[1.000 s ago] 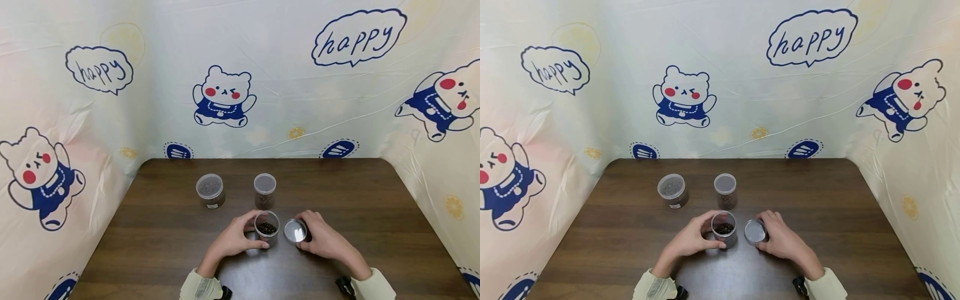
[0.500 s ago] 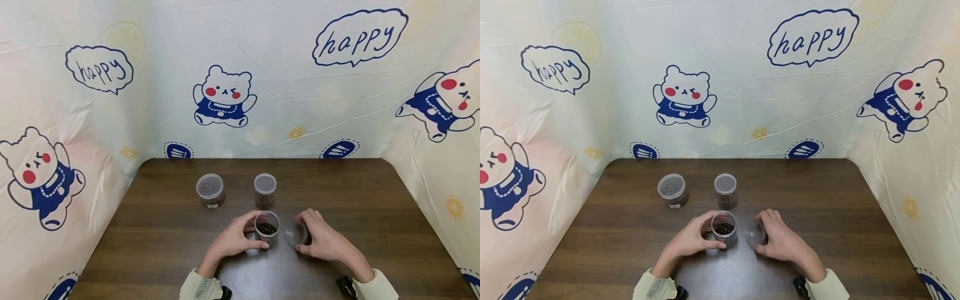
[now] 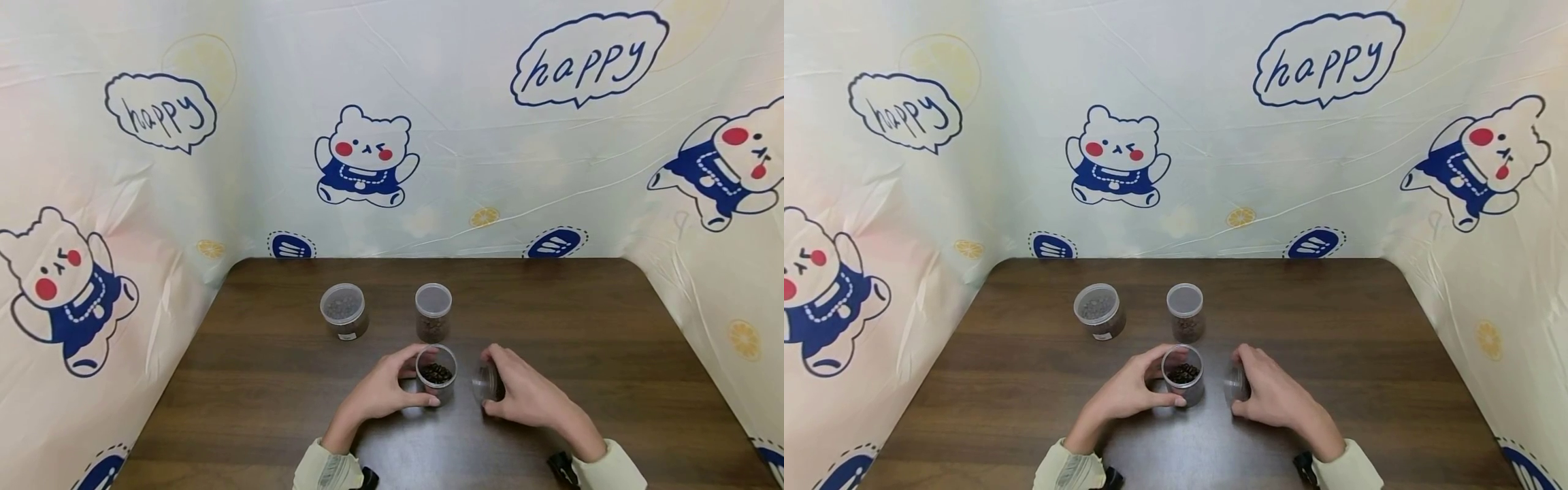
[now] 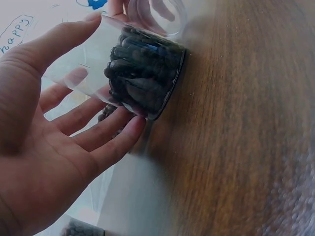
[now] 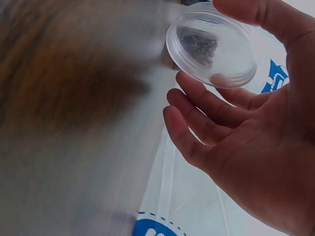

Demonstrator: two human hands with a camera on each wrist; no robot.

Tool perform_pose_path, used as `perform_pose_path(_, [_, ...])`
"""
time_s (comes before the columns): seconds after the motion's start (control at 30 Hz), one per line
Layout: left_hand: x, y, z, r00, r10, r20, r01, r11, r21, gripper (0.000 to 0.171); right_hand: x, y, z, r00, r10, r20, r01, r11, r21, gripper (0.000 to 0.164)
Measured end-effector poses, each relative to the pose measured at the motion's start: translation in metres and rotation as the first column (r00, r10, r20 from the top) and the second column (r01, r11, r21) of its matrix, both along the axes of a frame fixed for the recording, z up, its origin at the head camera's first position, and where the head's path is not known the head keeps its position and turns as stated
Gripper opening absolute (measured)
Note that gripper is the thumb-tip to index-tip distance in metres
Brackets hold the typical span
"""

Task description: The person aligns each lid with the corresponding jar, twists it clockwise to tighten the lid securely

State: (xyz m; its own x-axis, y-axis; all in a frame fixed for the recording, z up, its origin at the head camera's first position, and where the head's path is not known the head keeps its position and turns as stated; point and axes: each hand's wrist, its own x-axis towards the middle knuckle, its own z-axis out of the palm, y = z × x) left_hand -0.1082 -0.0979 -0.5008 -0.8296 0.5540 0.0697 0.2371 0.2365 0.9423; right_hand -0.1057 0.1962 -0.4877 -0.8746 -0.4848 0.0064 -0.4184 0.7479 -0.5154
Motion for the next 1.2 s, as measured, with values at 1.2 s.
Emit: perform_pose_path(1.2, [0.001, 0.0, -0.002, 0.999, 0.015, 0.03, -0.015, 1.0, 0.024, 0.079, -0.009, -0.007, 0.041, 0.976, 0.119, -0.18, -0.166, 0.947, -0.276, 0.069])
